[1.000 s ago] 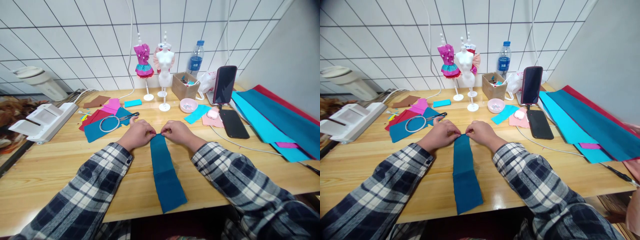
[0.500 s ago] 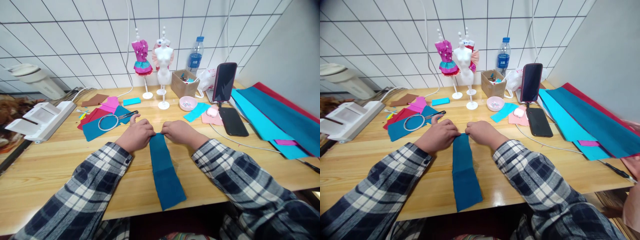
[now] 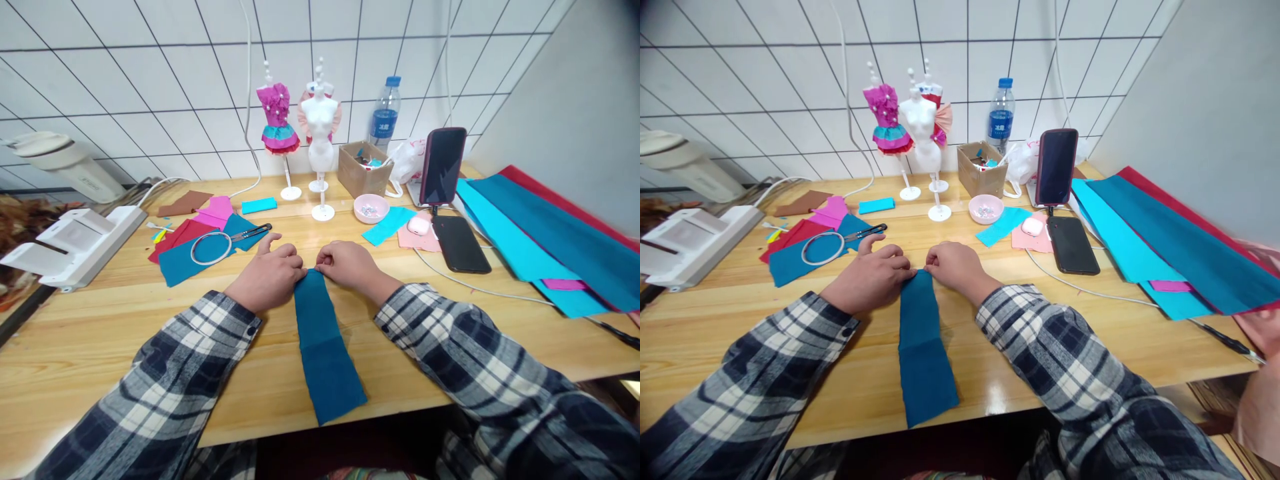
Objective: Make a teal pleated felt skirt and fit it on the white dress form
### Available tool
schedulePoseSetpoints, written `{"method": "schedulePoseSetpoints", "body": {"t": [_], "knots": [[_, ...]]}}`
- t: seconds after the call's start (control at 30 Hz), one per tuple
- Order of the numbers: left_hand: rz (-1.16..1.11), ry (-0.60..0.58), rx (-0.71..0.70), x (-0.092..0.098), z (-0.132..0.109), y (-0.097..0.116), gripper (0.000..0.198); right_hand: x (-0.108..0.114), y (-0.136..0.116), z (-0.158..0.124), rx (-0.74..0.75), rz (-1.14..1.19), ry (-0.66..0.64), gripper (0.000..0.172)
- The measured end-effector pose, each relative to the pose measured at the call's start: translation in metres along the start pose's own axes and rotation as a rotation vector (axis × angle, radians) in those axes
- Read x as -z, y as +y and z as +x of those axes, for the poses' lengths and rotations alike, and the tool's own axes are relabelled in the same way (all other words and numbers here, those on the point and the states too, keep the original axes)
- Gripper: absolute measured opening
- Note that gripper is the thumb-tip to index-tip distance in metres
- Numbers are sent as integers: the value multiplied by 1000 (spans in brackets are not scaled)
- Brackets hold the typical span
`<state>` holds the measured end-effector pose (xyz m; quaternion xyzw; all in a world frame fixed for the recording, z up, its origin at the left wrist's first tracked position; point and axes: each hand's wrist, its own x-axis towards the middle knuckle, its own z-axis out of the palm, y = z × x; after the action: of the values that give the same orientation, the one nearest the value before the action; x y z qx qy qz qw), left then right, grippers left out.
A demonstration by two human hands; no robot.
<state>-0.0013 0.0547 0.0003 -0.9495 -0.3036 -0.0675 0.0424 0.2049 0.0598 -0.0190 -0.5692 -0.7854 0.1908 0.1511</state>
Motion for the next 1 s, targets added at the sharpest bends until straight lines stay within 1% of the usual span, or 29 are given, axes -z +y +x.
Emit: {"method": "schedulePoseSetpoints", "body": {"t": [0.03, 0.07, 0.17, 0.2, 0.23, 0.33, 0.4, 0.53, 0.67, 0.73, 0.83, 0.9, 0.97, 1.0], "knots": [[-42, 16, 40, -1, 0, -1, 29, 0, -1, 0, -8, -6, -19, 11], [-90, 51, 110, -2, 1, -1, 28, 0, -1, 0, -12, -11, -33, 10], [-290, 199, 404, -9, 5, -3, 31, 0, 1, -1, 17, -28, -27, 10], [-341, 213, 469, -11, 7, -3, 32, 0, 2, -1, 33, -34, -16, 11], [-373, 194, 499, -14, 9, -3, 31, 0, 3, -1, 46, -39, -7, 11], [-364, 74, 481, -21, 13, -2, 22, 0, 5, -1, 59, -39, 0, 12], [-361, 51, 482, -23, 14, -1, 19, 0, 5, -1, 50, -21, -13, 14], [-357, 51, 475, -24, 12, -1, 18, 1, 3, 0, 20, 17, -29, 17], [-346, 57, 443, -25, 11, -2, 20, -1, 1, -1, -2, 15, -57, 9], [-354, 48, 441, -25, 10, -3, 26, -1, 1, -2, 21, 24, -47, 9], [-364, 17, 456, -22, 9, -4, 18, 0, 3, -4, 97, 12, -8, 9], [-364, 25, 460, -19, 8, -3, 16, 1, 4, -6, 137, 10, 23, 15], [-347, 68, 432, -17, 7, -3, 15, 2, 4, -7, 171, 12, 50, 27], [-336, 94, 405, -16, 7, -2, 15, 3, 4, -8, 185, 11, 59, 30]]}}
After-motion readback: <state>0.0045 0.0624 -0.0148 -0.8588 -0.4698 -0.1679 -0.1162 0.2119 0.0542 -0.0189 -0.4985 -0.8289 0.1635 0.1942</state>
